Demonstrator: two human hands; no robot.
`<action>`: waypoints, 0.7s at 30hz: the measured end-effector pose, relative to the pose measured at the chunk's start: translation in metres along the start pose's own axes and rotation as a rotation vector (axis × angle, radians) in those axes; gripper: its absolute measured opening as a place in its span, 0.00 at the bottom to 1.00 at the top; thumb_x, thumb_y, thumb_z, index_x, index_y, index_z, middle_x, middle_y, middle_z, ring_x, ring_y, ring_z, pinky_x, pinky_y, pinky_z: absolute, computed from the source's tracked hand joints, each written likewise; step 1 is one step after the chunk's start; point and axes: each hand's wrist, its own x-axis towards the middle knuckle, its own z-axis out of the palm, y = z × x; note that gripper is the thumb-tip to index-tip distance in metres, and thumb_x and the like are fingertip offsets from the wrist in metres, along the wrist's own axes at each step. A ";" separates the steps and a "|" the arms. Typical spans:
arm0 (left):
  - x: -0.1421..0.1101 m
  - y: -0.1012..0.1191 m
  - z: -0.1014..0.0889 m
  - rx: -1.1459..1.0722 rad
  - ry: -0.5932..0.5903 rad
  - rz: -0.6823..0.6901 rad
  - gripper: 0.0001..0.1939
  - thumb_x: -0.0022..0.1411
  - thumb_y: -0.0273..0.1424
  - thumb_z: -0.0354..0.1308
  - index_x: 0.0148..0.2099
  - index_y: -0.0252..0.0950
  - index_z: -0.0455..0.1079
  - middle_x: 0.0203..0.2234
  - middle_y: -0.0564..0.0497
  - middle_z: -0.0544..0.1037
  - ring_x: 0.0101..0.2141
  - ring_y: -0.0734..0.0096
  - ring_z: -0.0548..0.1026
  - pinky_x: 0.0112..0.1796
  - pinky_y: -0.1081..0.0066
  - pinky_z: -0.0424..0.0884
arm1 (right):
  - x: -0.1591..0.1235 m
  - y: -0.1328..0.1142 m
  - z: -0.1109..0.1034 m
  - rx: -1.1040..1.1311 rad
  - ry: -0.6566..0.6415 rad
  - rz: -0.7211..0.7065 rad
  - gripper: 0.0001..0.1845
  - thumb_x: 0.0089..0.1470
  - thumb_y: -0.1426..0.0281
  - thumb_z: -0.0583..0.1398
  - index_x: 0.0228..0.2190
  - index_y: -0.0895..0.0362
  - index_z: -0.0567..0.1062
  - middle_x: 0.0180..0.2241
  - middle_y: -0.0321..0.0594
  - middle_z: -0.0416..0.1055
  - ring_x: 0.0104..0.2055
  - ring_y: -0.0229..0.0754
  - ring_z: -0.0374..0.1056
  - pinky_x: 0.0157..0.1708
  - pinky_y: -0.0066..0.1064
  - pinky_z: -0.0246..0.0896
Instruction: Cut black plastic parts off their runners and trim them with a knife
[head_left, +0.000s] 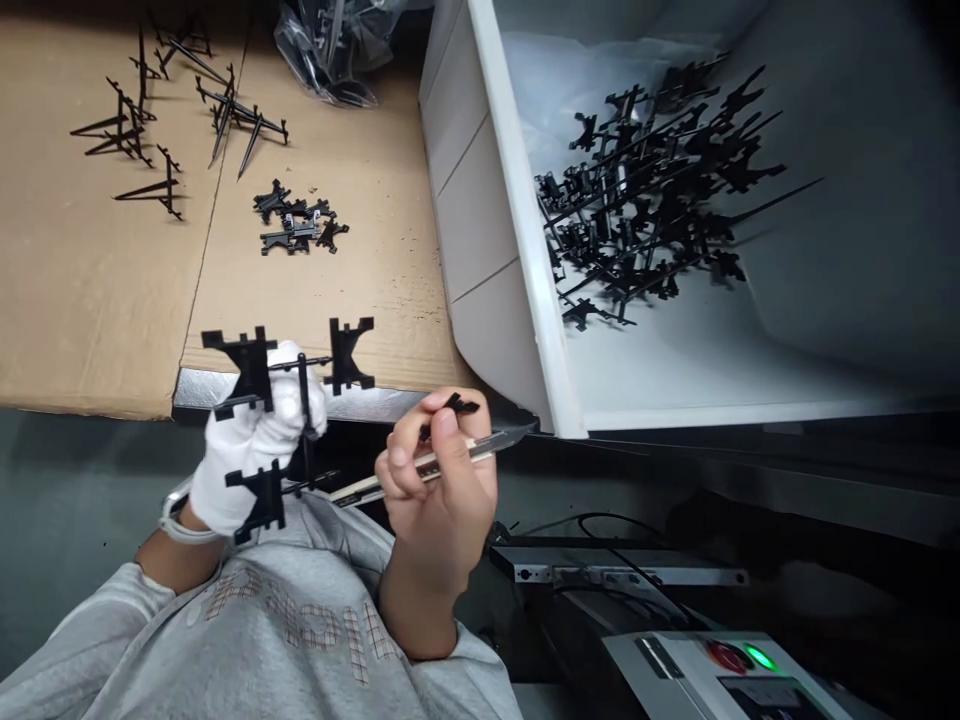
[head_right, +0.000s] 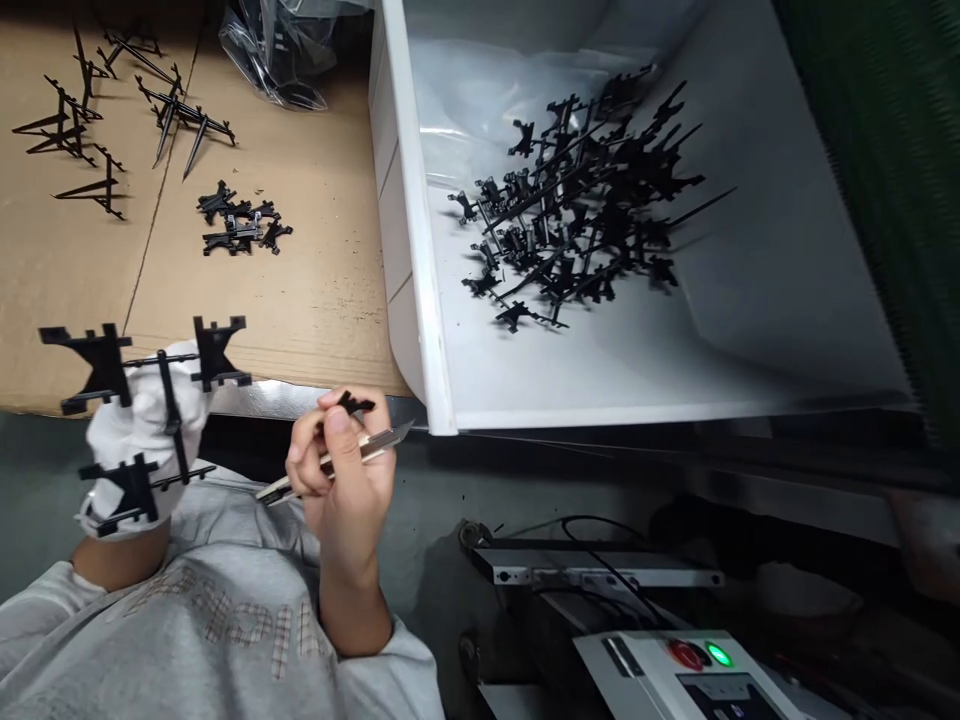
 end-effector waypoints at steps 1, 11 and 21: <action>-0.001 0.003 -0.004 0.014 -0.026 0.018 0.19 0.76 0.48 0.61 0.42 0.37 0.75 0.40 0.45 0.82 0.37 0.64 0.80 0.40 0.61 0.83 | 0.003 -0.004 -0.001 0.006 -0.028 0.022 0.13 0.66 0.55 0.69 0.38 0.48 0.73 0.21 0.24 0.70 0.14 0.26 0.34 0.13 0.19 0.39; 0.001 -0.001 -0.022 0.663 -0.235 0.643 0.12 0.78 0.30 0.49 0.39 0.40 0.67 0.30 0.49 0.76 0.31 0.62 0.73 0.35 0.61 0.72 | 0.026 -0.006 0.006 -0.182 -0.145 0.194 0.24 0.53 0.50 0.75 0.31 0.51 0.72 0.18 0.25 0.67 0.14 0.27 0.45 0.12 0.22 0.45; 0.003 -0.008 -0.028 0.710 -0.099 0.409 0.10 0.74 0.29 0.56 0.36 0.39 0.70 0.29 0.49 0.73 0.31 0.61 0.66 0.36 0.61 0.63 | 0.028 0.003 0.011 -0.420 0.105 -0.147 0.19 0.55 0.58 0.75 0.27 0.53 0.73 0.20 0.28 0.69 0.17 0.30 0.55 0.16 0.24 0.54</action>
